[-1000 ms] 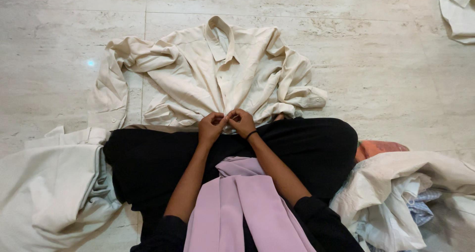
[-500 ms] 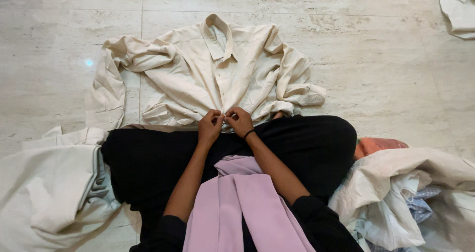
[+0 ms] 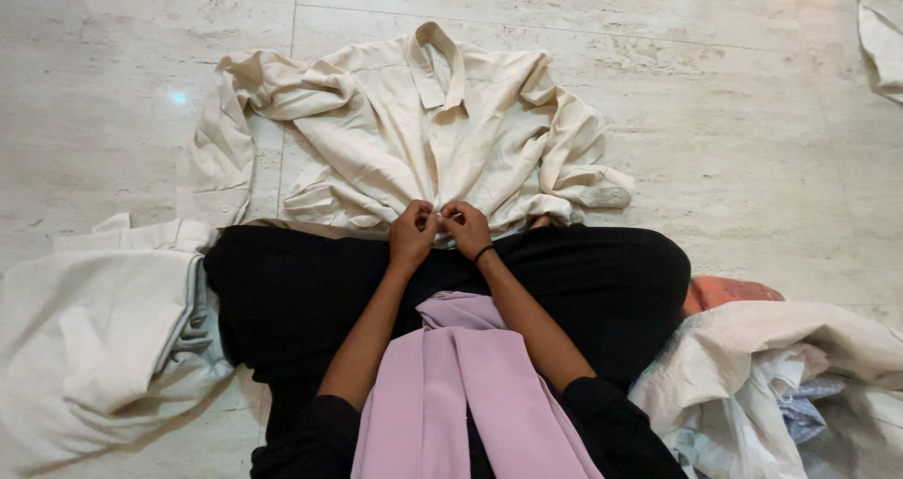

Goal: The person buttons a long-sleeved shirt while sitting on the floor, handling the garment and working through the buttons sequentially.

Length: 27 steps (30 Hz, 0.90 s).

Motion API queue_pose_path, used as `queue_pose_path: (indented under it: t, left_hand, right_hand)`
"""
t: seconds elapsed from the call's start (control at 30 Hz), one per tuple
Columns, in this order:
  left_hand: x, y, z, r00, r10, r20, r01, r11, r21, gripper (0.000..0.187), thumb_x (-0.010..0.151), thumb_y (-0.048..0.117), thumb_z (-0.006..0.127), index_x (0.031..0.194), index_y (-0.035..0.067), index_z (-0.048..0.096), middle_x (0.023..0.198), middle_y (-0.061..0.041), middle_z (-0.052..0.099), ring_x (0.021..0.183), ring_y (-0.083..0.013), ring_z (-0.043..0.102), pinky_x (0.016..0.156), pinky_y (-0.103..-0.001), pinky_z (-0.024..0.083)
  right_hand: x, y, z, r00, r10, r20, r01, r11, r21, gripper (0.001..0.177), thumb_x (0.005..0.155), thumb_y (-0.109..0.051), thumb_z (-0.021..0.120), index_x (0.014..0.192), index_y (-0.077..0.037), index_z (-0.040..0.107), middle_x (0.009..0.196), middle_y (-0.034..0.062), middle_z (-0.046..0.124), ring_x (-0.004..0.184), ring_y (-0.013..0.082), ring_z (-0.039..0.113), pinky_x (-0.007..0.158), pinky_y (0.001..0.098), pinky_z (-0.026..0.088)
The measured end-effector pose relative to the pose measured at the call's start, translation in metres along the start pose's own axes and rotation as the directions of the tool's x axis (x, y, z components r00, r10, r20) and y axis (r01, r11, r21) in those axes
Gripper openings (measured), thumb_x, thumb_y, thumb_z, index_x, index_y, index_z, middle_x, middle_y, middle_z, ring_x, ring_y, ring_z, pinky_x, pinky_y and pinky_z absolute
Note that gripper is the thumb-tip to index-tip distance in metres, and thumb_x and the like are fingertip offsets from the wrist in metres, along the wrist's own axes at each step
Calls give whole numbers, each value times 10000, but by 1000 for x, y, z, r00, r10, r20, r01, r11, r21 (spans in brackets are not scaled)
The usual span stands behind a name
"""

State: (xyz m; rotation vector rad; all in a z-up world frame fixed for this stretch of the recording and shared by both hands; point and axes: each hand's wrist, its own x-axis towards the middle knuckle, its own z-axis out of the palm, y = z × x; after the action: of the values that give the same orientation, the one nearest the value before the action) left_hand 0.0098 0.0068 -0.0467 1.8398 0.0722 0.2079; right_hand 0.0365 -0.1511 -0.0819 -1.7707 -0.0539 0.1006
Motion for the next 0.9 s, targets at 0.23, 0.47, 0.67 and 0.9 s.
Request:
queue_pose_path:
  t: [0.23,0.47,0.67,0.9]
  left_hand:
    - [-4,40,-7,995,95,9,-94,966,240,112,910,149,703,992,77,677,844,-151,717,791,-328,711,695,-429,546]
    - [-4,16,-2,988,137,66,-144,983,115,153,924,132,694,1064,72,711,893,-103,747,793,-231,729,716,-357,567]
    - [2,-21,2,986,-55,160,76,988,-132,174,957,116,706,1107,29,717,849,-15,717,729,-77,628,648,-258,511]
    - [2,-23,-1,975,-111,193,150,968,-201,150,939,65,685,1080,16,673,835,0,700,684,-50,619,584,-228,497]
  right_hand:
    - [3,29,0,992,129,-17,-127,988,89,53,902,-92,740,918,-43,729,809,24,714,713,92,657,661,238,548]
    - [13,47,-8,974,194,121,-223,922,315,66,942,-98,695,934,-40,726,837,15,715,762,97,656,711,251,535]
    - [11,26,-18,842,447,303,-535,769,351,83,946,-177,679,989,-112,706,821,-20,680,709,98,624,622,248,473]
    - [-1,1,-6,951,284,120,-298,948,113,102,925,-166,725,959,-70,726,838,18,709,694,126,659,649,291,558]
